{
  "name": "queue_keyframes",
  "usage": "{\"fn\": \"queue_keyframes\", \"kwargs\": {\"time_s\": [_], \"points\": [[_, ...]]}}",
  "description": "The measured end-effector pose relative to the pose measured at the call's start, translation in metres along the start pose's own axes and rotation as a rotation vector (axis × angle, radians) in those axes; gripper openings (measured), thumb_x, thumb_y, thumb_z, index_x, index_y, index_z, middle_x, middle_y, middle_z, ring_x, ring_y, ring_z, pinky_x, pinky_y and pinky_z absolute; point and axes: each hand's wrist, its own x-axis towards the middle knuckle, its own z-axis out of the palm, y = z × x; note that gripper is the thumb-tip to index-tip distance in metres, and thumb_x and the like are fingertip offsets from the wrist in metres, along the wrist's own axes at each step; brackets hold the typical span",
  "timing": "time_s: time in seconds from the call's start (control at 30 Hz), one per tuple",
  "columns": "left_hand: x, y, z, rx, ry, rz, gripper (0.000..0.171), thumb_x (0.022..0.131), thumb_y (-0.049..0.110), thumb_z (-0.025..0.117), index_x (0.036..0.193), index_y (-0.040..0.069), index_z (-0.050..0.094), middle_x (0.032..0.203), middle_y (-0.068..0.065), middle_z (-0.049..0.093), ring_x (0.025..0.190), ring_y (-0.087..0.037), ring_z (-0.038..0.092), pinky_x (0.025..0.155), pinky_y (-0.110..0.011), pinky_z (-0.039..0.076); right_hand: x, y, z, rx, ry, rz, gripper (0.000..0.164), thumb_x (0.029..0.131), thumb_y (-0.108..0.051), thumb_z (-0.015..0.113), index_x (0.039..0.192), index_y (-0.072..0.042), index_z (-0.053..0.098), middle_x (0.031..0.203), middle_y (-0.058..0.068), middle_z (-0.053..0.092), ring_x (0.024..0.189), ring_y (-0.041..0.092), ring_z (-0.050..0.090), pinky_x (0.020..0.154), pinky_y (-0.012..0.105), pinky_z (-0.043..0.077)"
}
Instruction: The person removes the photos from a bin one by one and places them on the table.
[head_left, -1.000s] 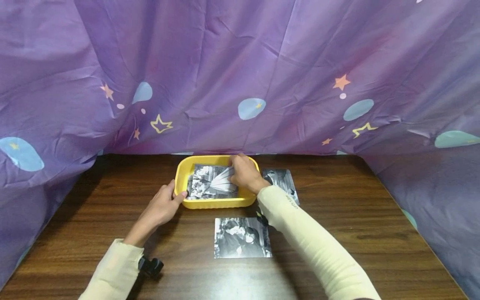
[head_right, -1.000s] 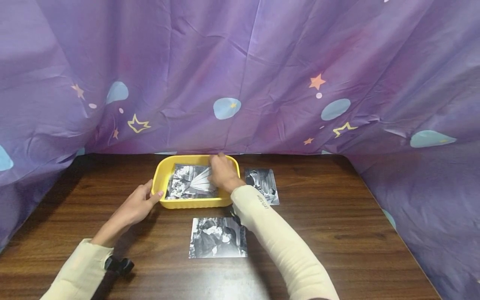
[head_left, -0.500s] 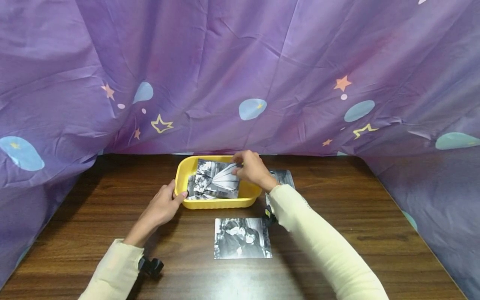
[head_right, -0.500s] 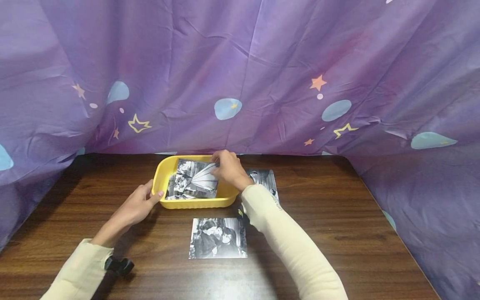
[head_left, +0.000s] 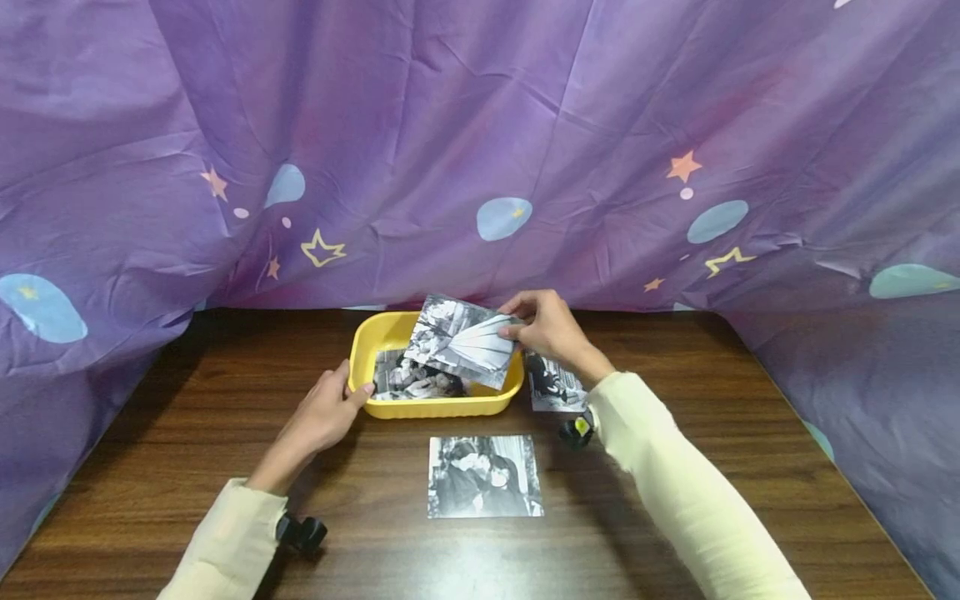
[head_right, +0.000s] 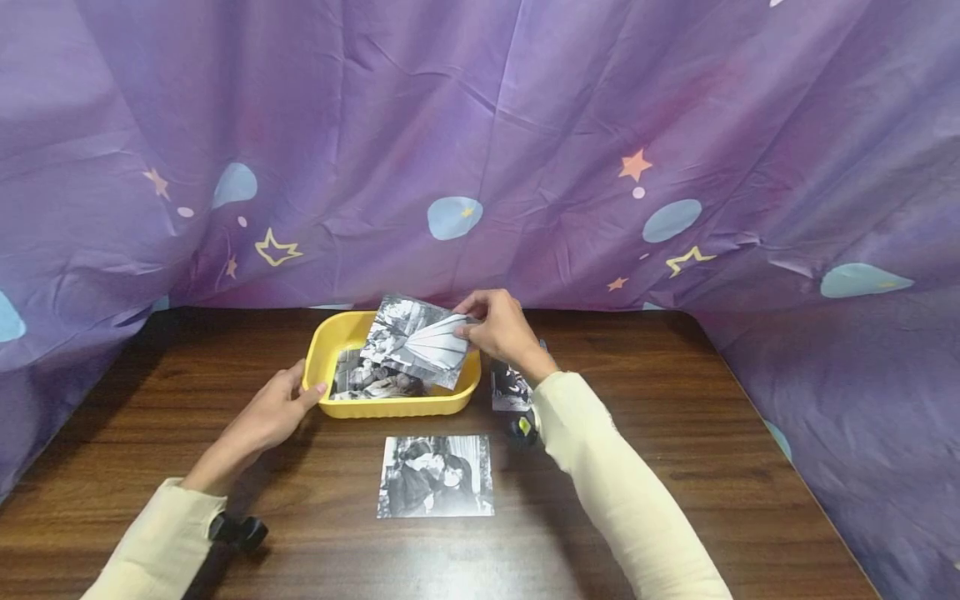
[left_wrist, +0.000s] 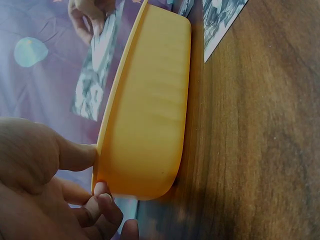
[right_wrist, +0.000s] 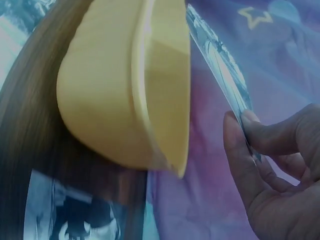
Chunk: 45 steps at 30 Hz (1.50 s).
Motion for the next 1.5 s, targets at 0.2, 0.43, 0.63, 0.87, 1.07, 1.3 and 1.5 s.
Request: {"fn": "queue_keyframes", "kwargs": {"time_s": [0.2, 0.43, 0.63, 0.87, 1.07, 1.3, 1.5], "points": [[0.0, -0.001, 0.0, 0.002, -0.003, -0.008, 0.037, 0.105, 0.021, 0.054, 0.134, -0.002, 0.051, 0.095, -0.014, 0.048, 0.088, -0.03, 0.049, 0.079, -0.048, 0.042, -0.014, 0.014, -0.03, 0.084, 0.018, 0.028, 0.027, 0.084, 0.01, 0.076, 0.109, 0.012, 0.067, 0.091, 0.021, 0.067, 0.065, 0.018, 0.064, 0.063, 0.038, 0.059], [0.0, 0.0, 0.0, 0.002, -0.005, -0.015, 0.036, 0.105, 0.021, 0.054, 0.132, -0.002, 0.051, 0.096, -0.014, 0.048, 0.089, -0.03, 0.049, 0.079, -0.048, 0.041, -0.031, 0.039, -0.063, 0.091, 0.11, 0.051, 0.03, 0.083, 0.008, 0.077, 0.11, 0.015, 0.065, 0.09, 0.018, 0.066, 0.067, 0.01, 0.063, 0.063, 0.03, 0.058], [-0.001, 0.0, 0.0, 0.002, -0.009, -0.019, 0.032, 0.105, 0.022, 0.054, 0.129, 0.0, 0.052, 0.095, -0.013, 0.047, 0.087, -0.029, 0.048, 0.077, -0.045, 0.04, -0.049, 0.063, -0.083, 0.074, 0.185, 0.065, 0.032, 0.084, 0.004, 0.077, 0.11, 0.017, 0.063, 0.084, 0.007, 0.068, 0.068, 0.006, 0.061, 0.061, 0.025, 0.055], [-0.001, 0.0, 0.0, -0.005, -0.006, -0.018, 0.027, 0.105, 0.021, 0.054, 0.124, 0.002, 0.053, 0.095, -0.012, 0.046, 0.088, -0.029, 0.047, 0.077, -0.045, 0.04, -0.066, 0.091, -0.096, 0.25, 0.256, 0.148, 0.033, 0.088, 0.011, 0.069, 0.115, 0.022, 0.054, 0.079, 0.001, 0.064, 0.066, 0.009, 0.066, 0.064, 0.031, 0.059], [-0.001, 0.0, 0.0, 0.001, -0.005, -0.018, 0.026, 0.105, 0.022, 0.054, 0.122, 0.002, 0.054, 0.095, -0.012, 0.047, 0.088, -0.029, 0.048, 0.076, -0.045, 0.041, -0.078, 0.108, -0.102, 0.296, 0.359, 0.218, 0.031, 0.088, 0.012, 0.069, 0.112, 0.018, 0.051, 0.081, 0.003, 0.058, 0.066, 0.008, 0.064, 0.063, 0.027, 0.058], [-0.001, 0.001, 0.001, 0.002, -0.009, -0.036, 0.028, 0.105, 0.023, 0.054, 0.124, 0.002, 0.053, 0.097, -0.013, 0.046, 0.087, -0.029, 0.047, 0.074, -0.043, 0.039, -0.094, 0.123, -0.102, 0.441, 0.433, 0.3, 0.026, 0.087, 0.016, 0.067, 0.106, 0.011, 0.049, 0.077, 0.001, 0.058, 0.064, 0.007, 0.064, 0.063, 0.027, 0.058], [-0.001, 0.001, 0.001, -0.004, -0.01, -0.038, 0.029, 0.105, 0.023, 0.054, 0.126, 0.002, 0.052, 0.097, -0.012, 0.046, 0.087, -0.029, 0.047, 0.074, -0.043, 0.04, -0.102, 0.133, -0.098, 0.493, 0.474, 0.361, 0.026, 0.089, 0.015, 0.065, 0.106, 0.008, 0.047, 0.075, -0.001, 0.059, 0.063, 0.007, 0.065, 0.065, 0.026, 0.058]]}}
